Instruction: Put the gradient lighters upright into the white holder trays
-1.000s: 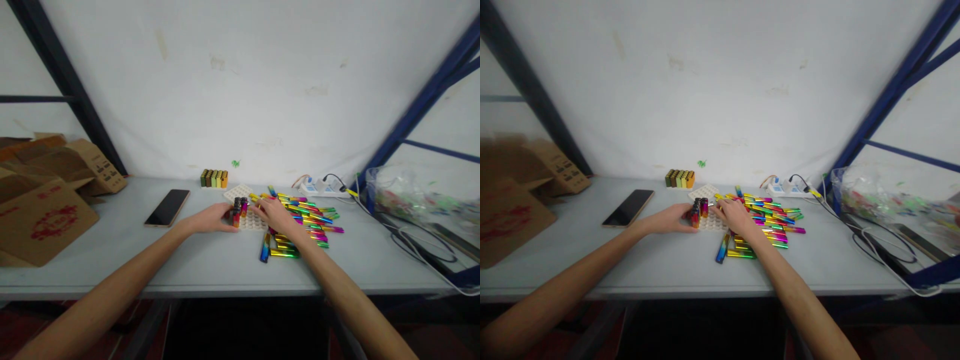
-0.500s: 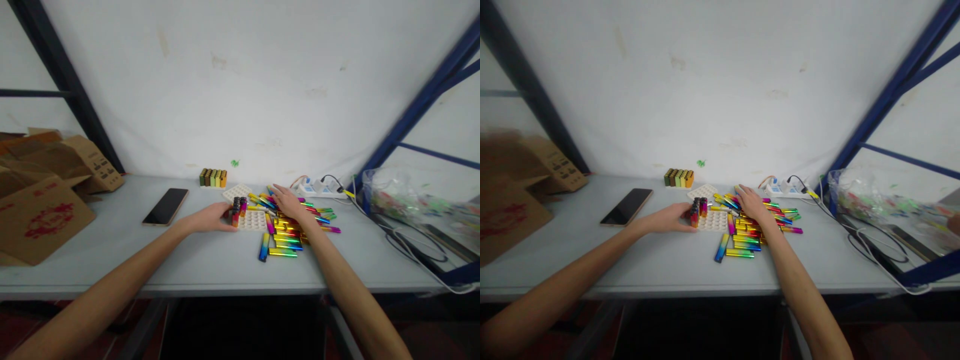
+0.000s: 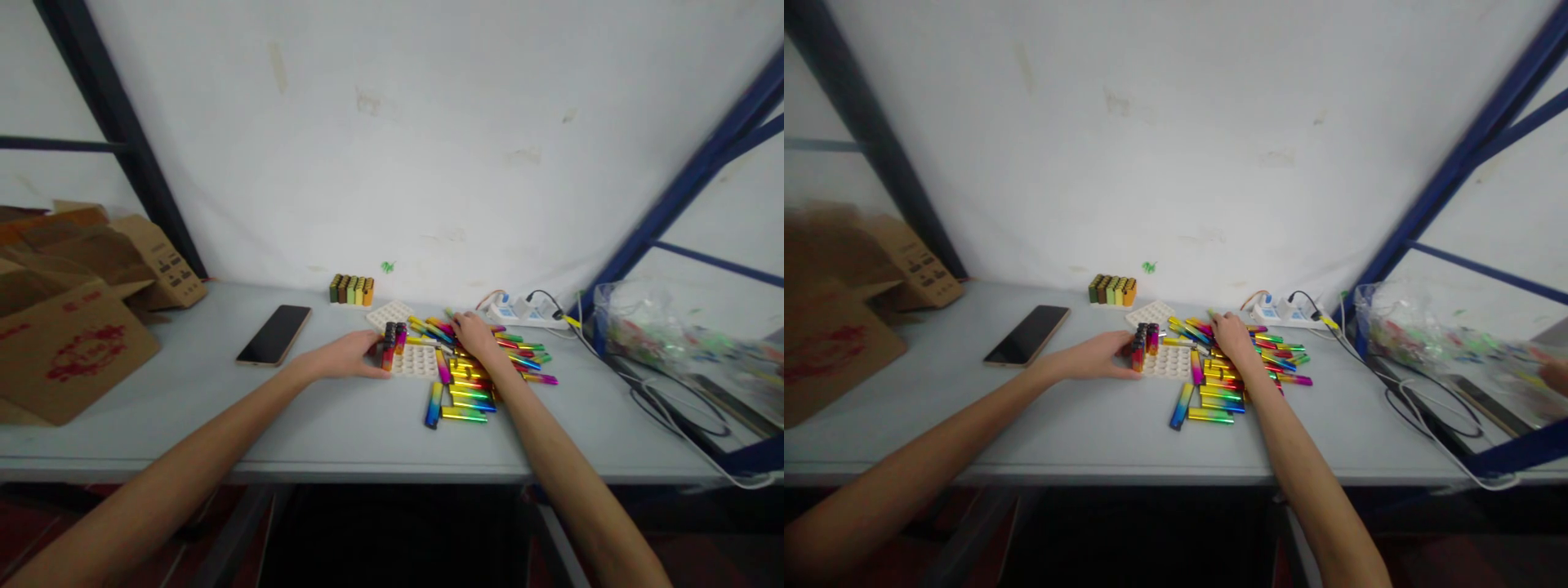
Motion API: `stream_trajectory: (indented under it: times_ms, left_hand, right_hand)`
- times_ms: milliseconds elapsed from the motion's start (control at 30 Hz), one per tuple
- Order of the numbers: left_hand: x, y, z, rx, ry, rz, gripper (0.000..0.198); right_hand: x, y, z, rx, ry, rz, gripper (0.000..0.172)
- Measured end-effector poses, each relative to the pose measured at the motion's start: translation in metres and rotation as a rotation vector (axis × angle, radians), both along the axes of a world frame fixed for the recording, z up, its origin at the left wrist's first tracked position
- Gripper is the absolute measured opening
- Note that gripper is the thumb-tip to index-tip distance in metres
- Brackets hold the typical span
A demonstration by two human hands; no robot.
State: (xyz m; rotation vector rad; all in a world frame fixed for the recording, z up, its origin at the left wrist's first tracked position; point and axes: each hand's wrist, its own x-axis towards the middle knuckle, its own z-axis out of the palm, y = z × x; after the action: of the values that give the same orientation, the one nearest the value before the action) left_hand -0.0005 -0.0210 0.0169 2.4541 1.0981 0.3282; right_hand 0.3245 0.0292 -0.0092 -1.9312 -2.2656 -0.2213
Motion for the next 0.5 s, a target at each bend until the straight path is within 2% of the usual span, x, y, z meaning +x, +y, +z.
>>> stream_trajectory:
  times_ms: [267,400,500]
  left_hand:
    - [-0.001,0.001,-0.002,0.005,0.007,0.005,0.059]
    - [-0.001,0.002,-0.004,0.012,0.0,0.013,0.059]
    - [-0.001,0.002,-0.003,0.014,-0.005,0.009,0.06]
  right_hand:
    - [0.014,0.001,0.002,0.063,0.087,0.053,0.016]
    - [0.018,-0.002,0.005,0.241,0.365,0.184,0.012]
    - [0.013,-0.007,0.004,0.304,0.604,0.202,0.026]
